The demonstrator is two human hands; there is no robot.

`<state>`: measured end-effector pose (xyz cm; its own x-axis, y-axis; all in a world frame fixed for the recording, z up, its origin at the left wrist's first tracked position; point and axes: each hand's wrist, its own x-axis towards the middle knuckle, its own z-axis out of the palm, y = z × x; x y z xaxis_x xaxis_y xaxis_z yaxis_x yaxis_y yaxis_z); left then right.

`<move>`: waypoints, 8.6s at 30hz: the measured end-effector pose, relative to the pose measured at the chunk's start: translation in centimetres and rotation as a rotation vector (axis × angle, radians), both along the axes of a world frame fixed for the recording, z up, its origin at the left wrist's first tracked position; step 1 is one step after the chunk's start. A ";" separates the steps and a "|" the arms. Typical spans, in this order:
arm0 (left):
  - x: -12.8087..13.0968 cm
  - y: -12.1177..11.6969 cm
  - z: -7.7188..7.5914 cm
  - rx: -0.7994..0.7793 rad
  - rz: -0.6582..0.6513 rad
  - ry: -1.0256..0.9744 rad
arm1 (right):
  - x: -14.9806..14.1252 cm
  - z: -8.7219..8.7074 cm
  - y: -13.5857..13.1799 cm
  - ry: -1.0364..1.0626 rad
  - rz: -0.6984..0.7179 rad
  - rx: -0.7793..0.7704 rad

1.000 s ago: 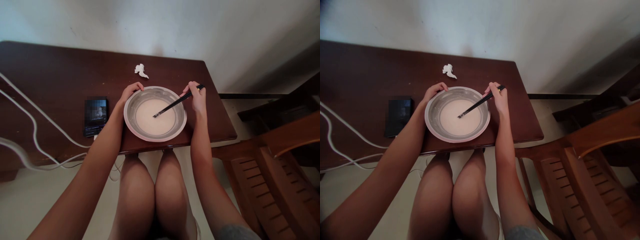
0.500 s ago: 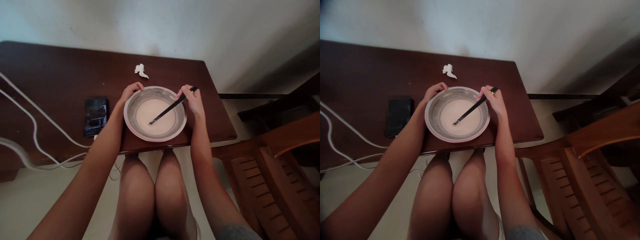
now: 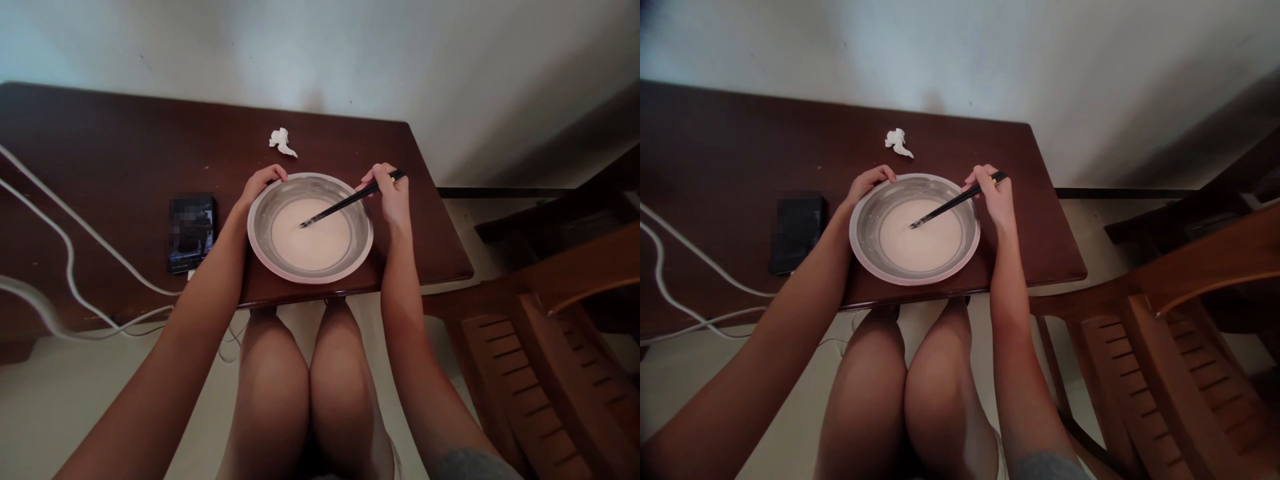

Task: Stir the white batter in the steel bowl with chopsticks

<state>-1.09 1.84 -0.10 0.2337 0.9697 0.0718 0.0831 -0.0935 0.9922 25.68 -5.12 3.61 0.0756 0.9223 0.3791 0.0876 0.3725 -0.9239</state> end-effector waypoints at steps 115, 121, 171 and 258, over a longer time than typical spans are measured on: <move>0.0 0.3 -0.5 -0.004 0.006 -0.070 | 0.2 -0.1 0.0 -0.035 -0.005 -0.007; 0.1 0.2 -0.2 -0.046 0.008 -0.068 | 0.0 0.0 -0.1 -0.017 0.046 0.028; 0.0 0.2 -0.4 -0.057 0.011 -0.077 | -0.3 -0.1 -0.1 -0.062 0.063 -0.017; 0.2 0.1 0.1 -0.167 0.018 -0.128 | -0.4 0.1 -0.3 -0.072 0.089 -0.014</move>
